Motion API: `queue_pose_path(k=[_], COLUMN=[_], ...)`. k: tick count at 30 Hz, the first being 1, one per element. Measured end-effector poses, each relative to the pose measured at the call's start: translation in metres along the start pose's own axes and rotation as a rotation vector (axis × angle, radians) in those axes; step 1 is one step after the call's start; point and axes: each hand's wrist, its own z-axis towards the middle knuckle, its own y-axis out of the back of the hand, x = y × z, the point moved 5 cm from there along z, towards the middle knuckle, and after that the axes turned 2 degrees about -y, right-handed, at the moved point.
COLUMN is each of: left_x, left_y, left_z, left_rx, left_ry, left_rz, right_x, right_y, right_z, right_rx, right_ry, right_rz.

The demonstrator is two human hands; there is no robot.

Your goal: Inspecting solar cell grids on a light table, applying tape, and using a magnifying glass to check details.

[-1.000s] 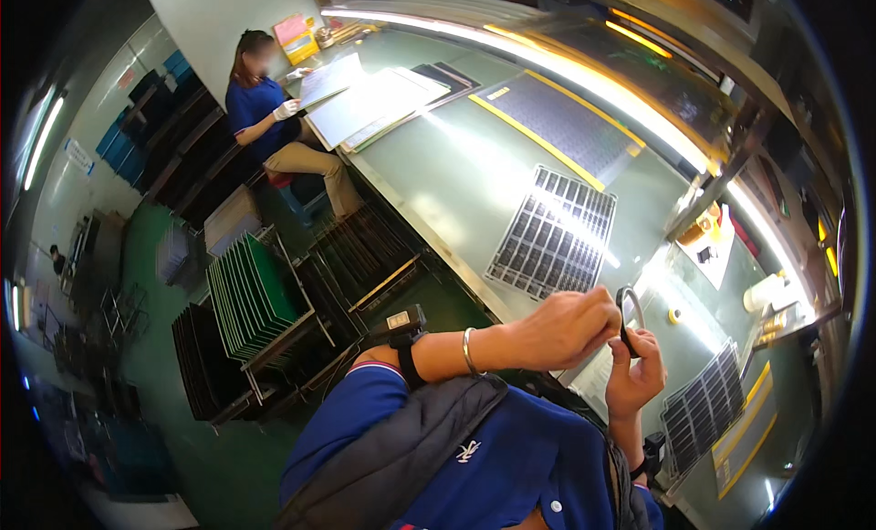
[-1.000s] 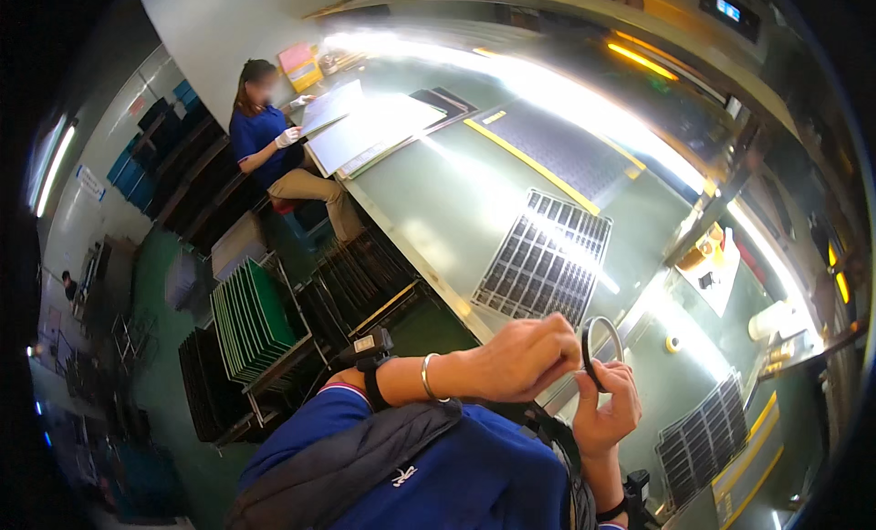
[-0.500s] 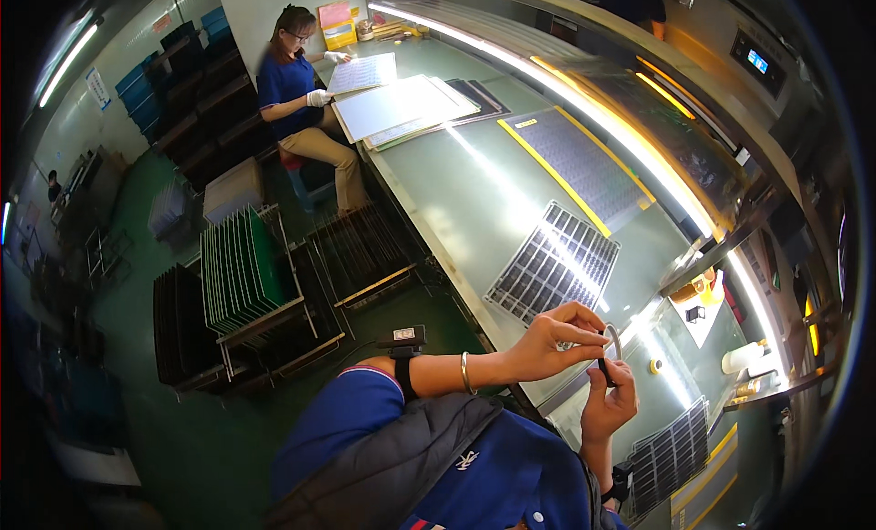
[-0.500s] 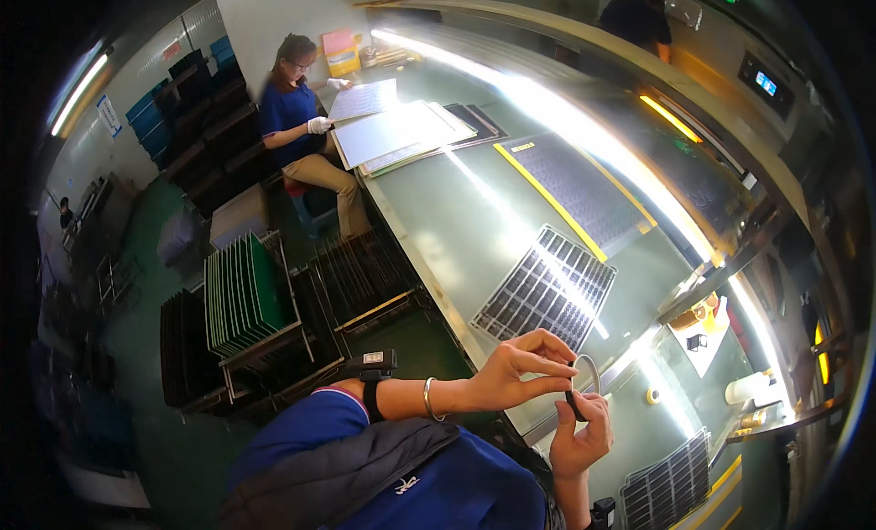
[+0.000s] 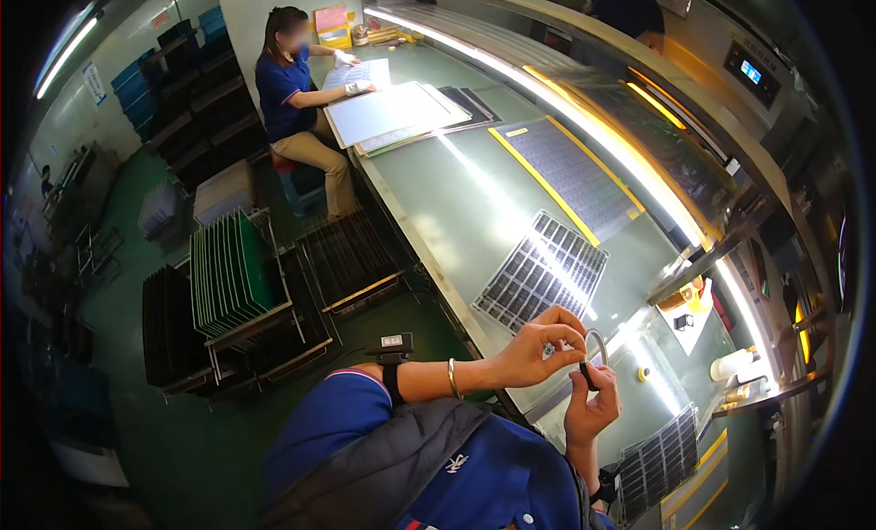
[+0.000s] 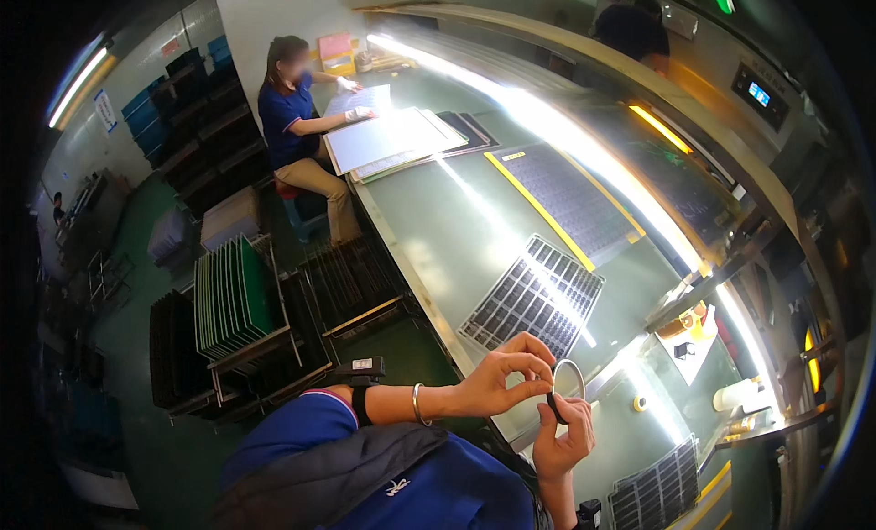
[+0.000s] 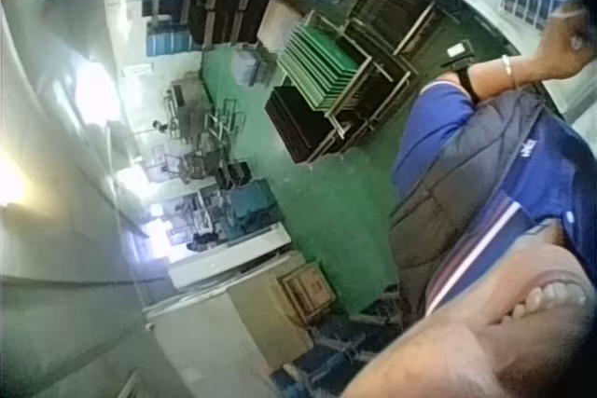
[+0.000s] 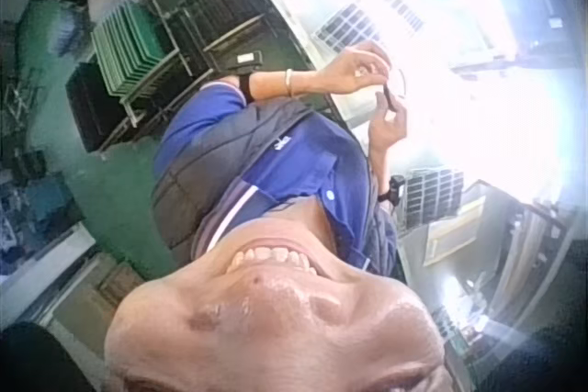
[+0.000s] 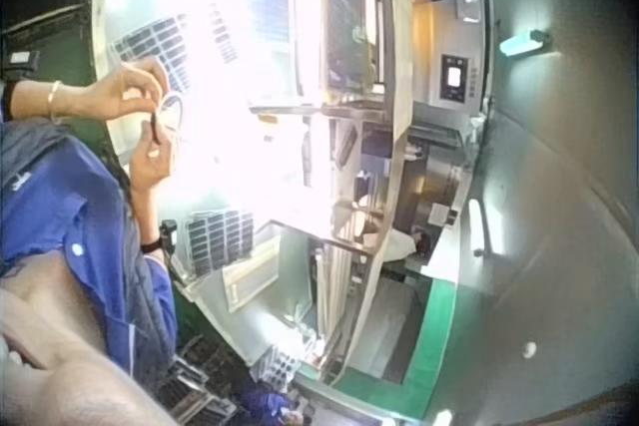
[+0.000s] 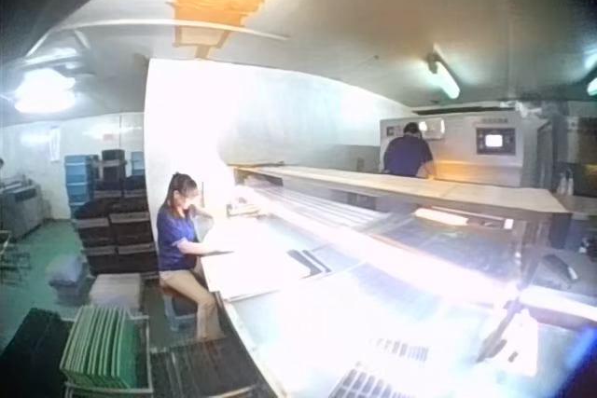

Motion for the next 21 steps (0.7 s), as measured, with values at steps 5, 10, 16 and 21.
queue_pose_path(k=[5, 10, 16, 21], left_x=[0.007, 0.018, 0.069, 0.07], left_y=[0.006, -0.009, -0.045, -0.084], left_z=[0.002, 0.004, 0.0, -0.002], left_rx=[-0.018, -0.03, 0.063, 0.226], left_ry=[-0.121, -0.333, 0.062, 0.111], left_rz=[0.272, 0.484, -0.003, -0.172], right_x=[-0.007, -0.025, -0.039, -0.033], right_y=[-0.009, -0.002, 0.035, 0.063], right_z=[0.002, 0.003, -0.026, -0.052], right_rx=[-0.021, -0.114, -0.245, -0.367], right_ry=[0.057, 0.008, -0.047, -0.078], right_rz=[-0.031, 0.037, -0.03, -0.154])
